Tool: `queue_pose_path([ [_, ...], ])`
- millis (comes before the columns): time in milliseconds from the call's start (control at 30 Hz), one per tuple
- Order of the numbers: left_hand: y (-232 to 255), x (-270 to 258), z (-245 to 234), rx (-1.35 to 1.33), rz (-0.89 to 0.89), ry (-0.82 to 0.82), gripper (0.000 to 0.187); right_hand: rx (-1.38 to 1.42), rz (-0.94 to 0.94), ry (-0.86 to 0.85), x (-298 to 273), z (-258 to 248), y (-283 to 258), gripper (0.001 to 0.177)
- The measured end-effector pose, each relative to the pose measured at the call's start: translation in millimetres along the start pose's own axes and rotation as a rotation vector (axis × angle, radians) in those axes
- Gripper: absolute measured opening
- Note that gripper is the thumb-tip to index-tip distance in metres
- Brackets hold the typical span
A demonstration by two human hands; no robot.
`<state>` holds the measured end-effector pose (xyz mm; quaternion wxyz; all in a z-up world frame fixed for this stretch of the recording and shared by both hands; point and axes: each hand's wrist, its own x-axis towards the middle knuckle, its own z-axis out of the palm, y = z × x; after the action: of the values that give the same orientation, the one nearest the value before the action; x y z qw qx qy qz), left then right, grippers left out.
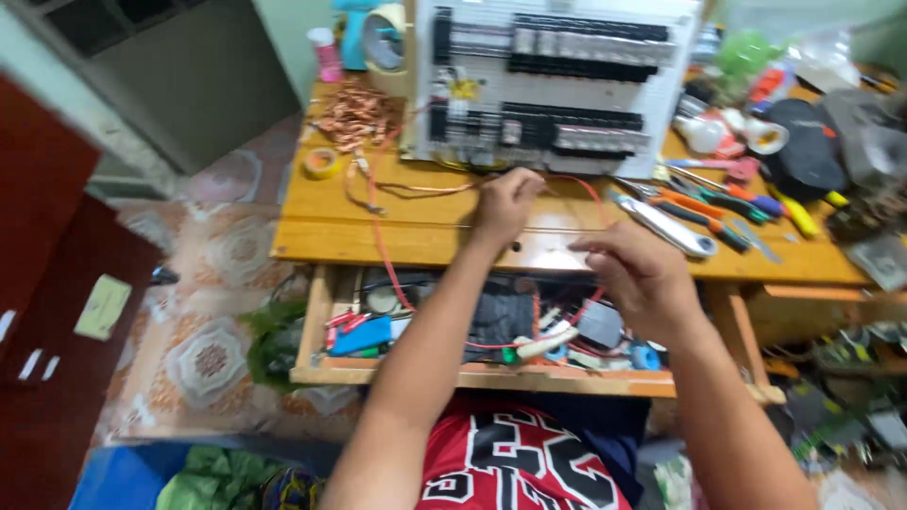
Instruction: Wiring an electrical relay panel by stripping wire ends and connecting them to terminals.
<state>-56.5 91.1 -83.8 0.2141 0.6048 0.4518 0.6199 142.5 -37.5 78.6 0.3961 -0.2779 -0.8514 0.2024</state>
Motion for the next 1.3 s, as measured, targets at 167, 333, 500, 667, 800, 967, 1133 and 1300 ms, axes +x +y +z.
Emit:
queue_pose_path([
  [167,-17,-4,-29,0.014,-0.048,0.055,0.015,0.023,-0.140,-0.060,76,49,-34,0.018],
  [333,-43,-15,-97,0.071,-0.130,0.123,0.016,0.074,-0.306,-0.173,160,149,-57,0.015],
  [500,-37,-42,-188,0.133,-0.241,0.199,0.017,0.077,-0.481,-0.396,228,266,-58,0.008],
  [667,-92,-65,-212,0.138,-0.311,0.201,0.018,-0.051,-0.488,-0.451,257,361,-43,0.014],
  [800,-94,-57,-205,0.113,-0.328,0.156,0.019,-0.352,-0.027,-0.726,266,376,-87,0.042],
  [967,-79,-41,-168,0.068,-0.336,0.048,0.020,-0.315,-0.238,-0.587,255,367,-37,0.038],
  [1133,-37,-19,-123,0.025,-0.311,-0.063,0.021,-0.055,-0.443,-0.389,233,268,-29,0.007],
  [1300,2,8,-45,-0.025,-0.246,-0.218,0.023,0.084,-0.135,-0.262,220,199,-21,0.006],
])
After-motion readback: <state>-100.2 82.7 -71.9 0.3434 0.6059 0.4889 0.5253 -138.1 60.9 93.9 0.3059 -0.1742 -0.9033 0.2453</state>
